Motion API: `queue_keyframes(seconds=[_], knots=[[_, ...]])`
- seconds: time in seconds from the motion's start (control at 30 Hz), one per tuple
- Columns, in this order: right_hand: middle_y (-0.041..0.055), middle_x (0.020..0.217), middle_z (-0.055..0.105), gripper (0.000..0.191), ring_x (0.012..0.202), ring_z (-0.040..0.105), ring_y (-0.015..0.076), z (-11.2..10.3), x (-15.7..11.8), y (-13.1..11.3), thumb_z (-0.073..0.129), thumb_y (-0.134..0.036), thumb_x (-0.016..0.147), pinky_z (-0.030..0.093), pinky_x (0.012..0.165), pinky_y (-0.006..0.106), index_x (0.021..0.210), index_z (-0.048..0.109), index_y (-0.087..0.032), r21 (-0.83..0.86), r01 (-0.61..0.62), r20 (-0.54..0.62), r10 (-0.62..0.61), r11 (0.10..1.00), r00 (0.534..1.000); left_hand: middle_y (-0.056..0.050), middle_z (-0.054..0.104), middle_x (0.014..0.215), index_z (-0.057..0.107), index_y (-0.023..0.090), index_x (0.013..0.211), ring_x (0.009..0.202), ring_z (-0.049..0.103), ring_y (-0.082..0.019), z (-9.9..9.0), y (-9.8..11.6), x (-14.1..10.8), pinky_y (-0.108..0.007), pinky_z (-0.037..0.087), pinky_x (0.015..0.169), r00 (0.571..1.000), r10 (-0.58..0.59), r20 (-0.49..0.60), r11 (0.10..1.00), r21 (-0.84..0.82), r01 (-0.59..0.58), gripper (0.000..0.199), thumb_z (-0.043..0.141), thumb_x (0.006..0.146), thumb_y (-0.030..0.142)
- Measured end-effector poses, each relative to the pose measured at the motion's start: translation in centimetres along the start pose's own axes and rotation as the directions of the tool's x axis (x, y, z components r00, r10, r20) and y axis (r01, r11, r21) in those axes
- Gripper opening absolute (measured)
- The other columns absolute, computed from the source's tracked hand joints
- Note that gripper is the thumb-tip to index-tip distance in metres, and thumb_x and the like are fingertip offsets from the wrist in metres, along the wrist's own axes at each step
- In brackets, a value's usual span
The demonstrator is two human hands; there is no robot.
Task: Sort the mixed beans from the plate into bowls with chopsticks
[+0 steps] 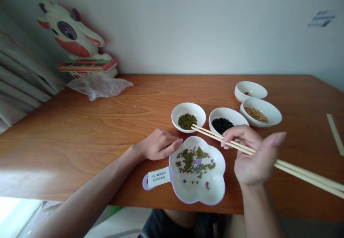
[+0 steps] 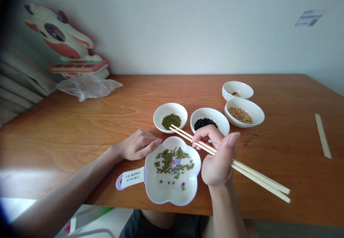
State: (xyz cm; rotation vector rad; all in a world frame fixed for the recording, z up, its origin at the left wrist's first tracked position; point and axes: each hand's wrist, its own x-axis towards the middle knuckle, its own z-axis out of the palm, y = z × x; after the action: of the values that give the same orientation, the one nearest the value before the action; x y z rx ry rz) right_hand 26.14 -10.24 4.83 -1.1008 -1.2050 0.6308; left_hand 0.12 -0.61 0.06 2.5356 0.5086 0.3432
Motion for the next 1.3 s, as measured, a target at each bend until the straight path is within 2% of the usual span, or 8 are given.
queue_keyframes(seconds=[0.13, 0.23, 0.3, 0.4, 0.6, 0.83, 1.3], knots=[[0.0048, 0.058, 0.063, 0.087, 0.057, 0.058, 0.0194, -1.5, -1.0, -0.2, 0.015, -0.081, 0.102, 0.043, 0.053, 0.034, 0.062, 0.066, -0.023, -0.044, -0.043, 0.180, 0.050, 0.998, 0.982, -0.002, 0.059, 0.068, 0.047, 0.020, 0.074, 0.059, 0.052, -0.014, -0.2, 0.2, 0.2, -0.031, 0.037, 0.061, 1.000, 0.014, -0.009, 1.000, 0.008, -0.014, 0.046, 0.033, 0.116, 0.033], [0.0036, 0.061, 0.063, 0.083, 0.059, 0.059, 0.0186, -2.2, -1.8, 0.4, 0.015, -0.076, 0.105, 0.042, 0.054, 0.034, 0.066, 0.067, -0.024, -0.101, -0.041, 0.335, 0.073, 0.994, 0.939, -0.002, 0.061, 0.070, 0.050, 0.020, 0.076, 0.061, 0.055, -0.014, -0.3, 0.3, 0.3, -0.030, 0.038, 0.062, 1.000, 0.023, -0.020, 1.000, 0.019, -0.023, 0.045, 0.033, 0.116, 0.033], [0.0037, 0.064, 0.063, 0.083, 0.062, 0.060, 0.0190, -2.3, -2.2, 0.9, 0.011, -0.074, 0.107, 0.042, 0.057, 0.034, 0.070, 0.067, -0.024, -0.141, -0.048, 0.382, 0.099, 0.989, 0.919, -0.002, 0.062, 0.070, 0.051, 0.020, 0.076, 0.062, 0.056, -0.015, -0.3, 0.3, 0.2, -0.030, 0.039, 0.063, 0.999, 0.021, -0.025, 0.999, 0.027, -0.020, 0.045, 0.034, 0.116, 0.033], [0.0031, 0.068, 0.063, 0.081, 0.065, 0.059, 0.0183, -2.1, -2.6, 1.4, 0.009, -0.070, 0.108, 0.041, 0.060, 0.035, 0.074, 0.066, -0.024, -0.175, -0.051, 0.402, 0.118, 0.983, 0.908, -0.002, 0.062, 0.070, 0.052, 0.020, 0.077, 0.062, 0.056, -0.014, -0.2, 0.3, 0.2, -0.030, 0.039, 0.063, 1.000, 0.015, -0.020, 0.999, 0.029, -0.014, 0.045, 0.034, 0.116, 0.033], [0.0003, 0.065, 0.060, 0.075, 0.061, 0.056, 0.0147, -1.5, -2.4, 1.0, 0.014, -0.065, 0.111, 0.038, 0.060, 0.033, 0.074, 0.063, -0.023, -0.190, 0.003, 0.425, 0.080, 0.982, 0.902, -0.002, 0.061, 0.070, 0.052, 0.020, 0.078, 0.061, 0.054, -0.014, -0.2, 0.2, 0.2, -0.030, 0.039, 0.063, 1.000, 0.009, -0.014, 0.999, 0.031, -0.008, 0.045, 0.033, 0.116, 0.035], [0.0001, 0.065, 0.062, 0.072, 0.060, 0.056, 0.0139, -1.1, -2.5, 0.9, 0.017, -0.060, 0.113, 0.039, 0.061, 0.032, 0.073, 0.064, -0.022, -0.188, 0.035, 0.398, 0.044, 0.982, 0.916, -0.002, 0.061, 0.070, 0.051, 0.020, 0.079, 0.062, 0.054, -0.014, -0.3, 0.3, 0.2, -0.030, 0.039, 0.064, 1.000, 0.009, -0.006, 1.000, 0.026, -0.008, 0.045, 0.032, 0.117, 0.034], [0.0009, 0.066, 0.061, 0.073, 0.060, 0.055, 0.0154, -1.3, -2.7, 1.4, 0.013, -0.063, 0.112, 0.038, 0.059, 0.034, 0.074, 0.061, -0.023, -0.190, 0.077, 0.415, 0.010, 0.979, 0.910, -0.001, 0.061, 0.069, 0.052, 0.020, 0.077, 0.060, 0.053, -0.014, -0.3, 0.4, 0.2, -0.030, 0.038, 0.062, 1.000, 0.006, -0.019, 1.000, 0.014, -0.006, 0.045, 0.034, 0.116, 0.033]])
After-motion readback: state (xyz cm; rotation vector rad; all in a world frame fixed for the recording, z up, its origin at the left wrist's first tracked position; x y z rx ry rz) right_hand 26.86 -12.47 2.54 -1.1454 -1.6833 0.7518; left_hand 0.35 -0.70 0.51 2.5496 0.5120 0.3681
